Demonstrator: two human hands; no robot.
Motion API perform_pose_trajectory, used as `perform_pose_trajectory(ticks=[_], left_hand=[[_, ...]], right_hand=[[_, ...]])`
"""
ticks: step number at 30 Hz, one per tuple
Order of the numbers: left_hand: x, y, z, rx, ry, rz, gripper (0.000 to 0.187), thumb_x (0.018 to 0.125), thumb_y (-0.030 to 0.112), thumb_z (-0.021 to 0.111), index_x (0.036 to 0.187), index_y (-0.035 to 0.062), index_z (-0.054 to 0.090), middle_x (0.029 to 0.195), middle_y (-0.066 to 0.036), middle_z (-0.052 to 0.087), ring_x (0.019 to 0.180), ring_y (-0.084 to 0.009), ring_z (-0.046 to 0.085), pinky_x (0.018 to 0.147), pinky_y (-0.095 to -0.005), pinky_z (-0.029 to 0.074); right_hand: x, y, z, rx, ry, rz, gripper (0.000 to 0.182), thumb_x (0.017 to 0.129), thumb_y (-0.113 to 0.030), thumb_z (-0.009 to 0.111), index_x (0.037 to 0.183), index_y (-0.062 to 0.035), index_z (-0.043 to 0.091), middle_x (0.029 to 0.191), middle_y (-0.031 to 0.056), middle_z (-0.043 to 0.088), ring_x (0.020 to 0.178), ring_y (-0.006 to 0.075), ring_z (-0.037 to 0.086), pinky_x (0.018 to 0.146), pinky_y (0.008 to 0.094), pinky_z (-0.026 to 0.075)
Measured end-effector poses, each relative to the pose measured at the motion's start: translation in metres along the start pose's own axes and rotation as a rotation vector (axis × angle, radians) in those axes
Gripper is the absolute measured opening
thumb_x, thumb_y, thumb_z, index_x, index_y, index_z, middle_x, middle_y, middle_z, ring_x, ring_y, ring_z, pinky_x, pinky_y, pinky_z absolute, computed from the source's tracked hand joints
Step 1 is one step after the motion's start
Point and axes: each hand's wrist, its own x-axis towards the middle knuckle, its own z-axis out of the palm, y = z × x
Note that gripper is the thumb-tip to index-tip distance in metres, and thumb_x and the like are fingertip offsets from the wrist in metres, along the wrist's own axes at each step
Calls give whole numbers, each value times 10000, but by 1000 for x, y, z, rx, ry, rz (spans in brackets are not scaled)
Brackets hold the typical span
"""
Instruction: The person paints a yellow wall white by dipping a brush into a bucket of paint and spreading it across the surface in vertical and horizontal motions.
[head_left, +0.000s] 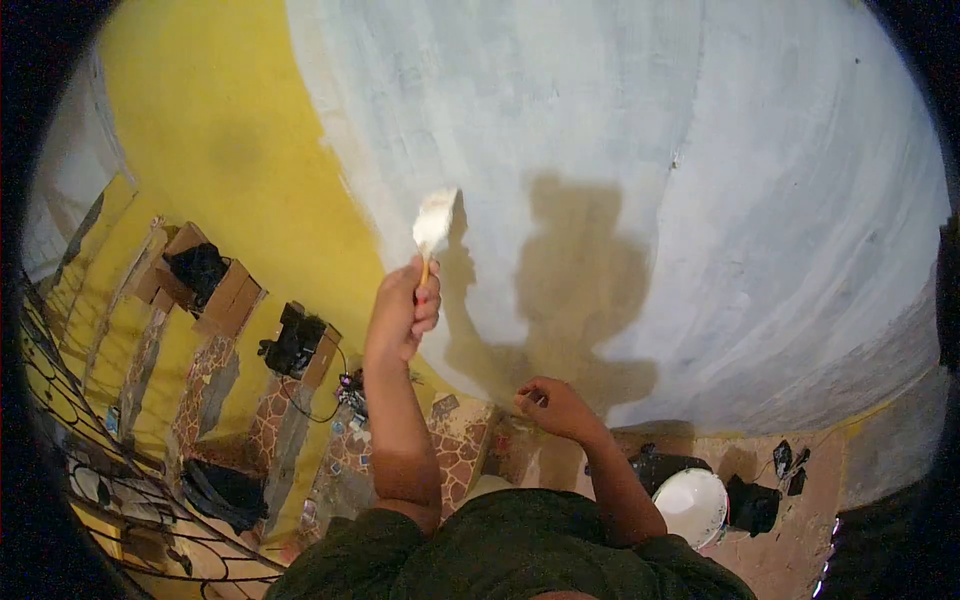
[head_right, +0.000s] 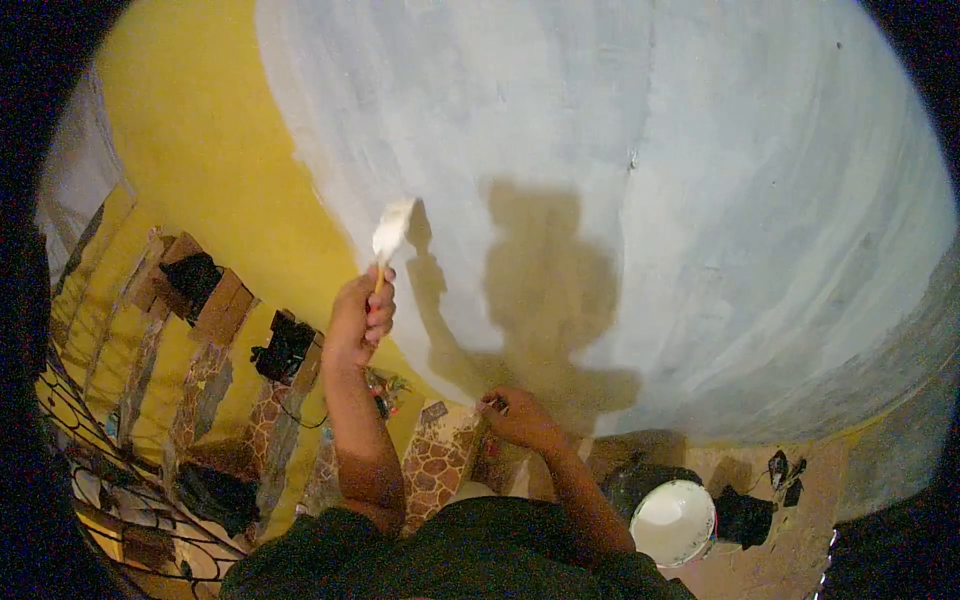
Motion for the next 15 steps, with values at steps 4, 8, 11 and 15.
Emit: perform_pose_trajectory(ticks=[4, 8, 11, 15], left_hand=[[13, -6, 0, -71, 110, -20, 239, 991, 289, 431, 974, 58, 486, 618, 52, 370, 436, -35, 283, 335, -184, 207], [32, 38, -3, -26, 37, -28, 242, 989, 269, 420, 967, 36, 484, 624, 50, 374, 442, -32, 300, 331, -185, 221], [38, 76, 0, 15, 26, 73, 240, 983, 264, 433, 978, 32, 495, 621, 56, 376, 430, -17, 295, 317, -175, 225], [31, 100, 2, -1, 14, 246, 232, 984, 276, 442, 988, 52, 501, 623, 57, 391, 419, -13, 291, 309, -167, 225]], right_hand=[[20, 4, 10, 2, -6, 7, 328, 857, -292, 641, 1005, 1, 646, 832, 120, 666, 740, 182, 614, 700, 331, 501], [42, -10, 22, -7, -60, 52, 338, 859, -298, 638, 1012, 3, 644, 845, 123, 667, 753, 181, 618, 696, 331, 503], [57, -23, 32, -38, -43, -36, 341, 871, -308, 629, 1003, 6, 644, 836, 118, 665, 730, 173, 618, 674, 330, 507], [78, -17, 48, 63, -101, -34, 334, 901, -280, 604, 1034, 25, 621, 838, 108, 657, 724, 169, 620, 654, 305, 514]])
